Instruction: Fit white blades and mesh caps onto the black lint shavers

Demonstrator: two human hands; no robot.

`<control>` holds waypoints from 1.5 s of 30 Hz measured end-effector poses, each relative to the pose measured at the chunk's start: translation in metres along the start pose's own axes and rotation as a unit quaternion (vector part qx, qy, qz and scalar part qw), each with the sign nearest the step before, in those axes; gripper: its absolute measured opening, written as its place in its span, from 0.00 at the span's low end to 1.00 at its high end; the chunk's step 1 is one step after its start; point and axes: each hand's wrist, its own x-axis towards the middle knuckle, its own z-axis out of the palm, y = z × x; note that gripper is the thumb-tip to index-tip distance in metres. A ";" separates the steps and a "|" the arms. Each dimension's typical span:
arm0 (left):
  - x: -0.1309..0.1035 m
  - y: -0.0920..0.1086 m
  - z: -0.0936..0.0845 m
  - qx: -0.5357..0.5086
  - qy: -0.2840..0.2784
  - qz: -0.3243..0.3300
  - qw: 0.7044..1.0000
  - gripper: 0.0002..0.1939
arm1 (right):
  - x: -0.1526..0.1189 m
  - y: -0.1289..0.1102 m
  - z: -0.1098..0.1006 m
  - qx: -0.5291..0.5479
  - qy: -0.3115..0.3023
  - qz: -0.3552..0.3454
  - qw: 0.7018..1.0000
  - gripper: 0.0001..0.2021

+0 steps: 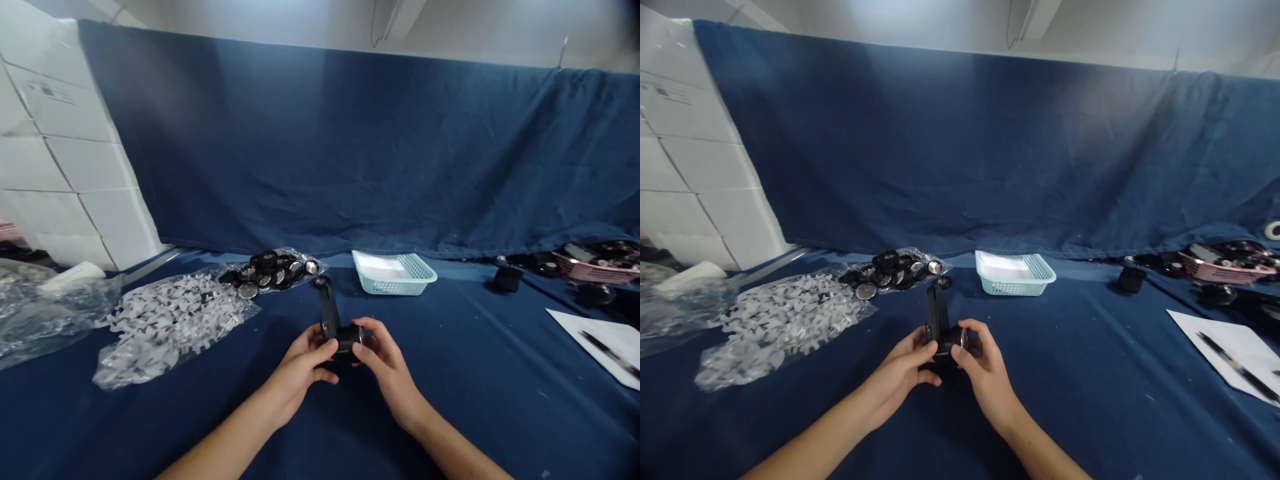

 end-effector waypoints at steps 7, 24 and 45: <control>0.001 -0.004 -0.003 0.018 -0.011 0.007 1.000 0.20 | 0.002 0.005 0.001 -0.005 0.016 0.011 1.000 0.23; -0.002 -0.004 0.001 0.116 -0.023 0.064 0.991 0.23 | 0.003 0.005 -0.004 -0.128 0.022 -0.035 0.991 0.19; -0.007 -0.015 0.005 0.079 -0.050 -0.003 0.996 0.33 | 0.001 -0.008 -0.016 -0.425 -0.042 -0.170 0.888 0.14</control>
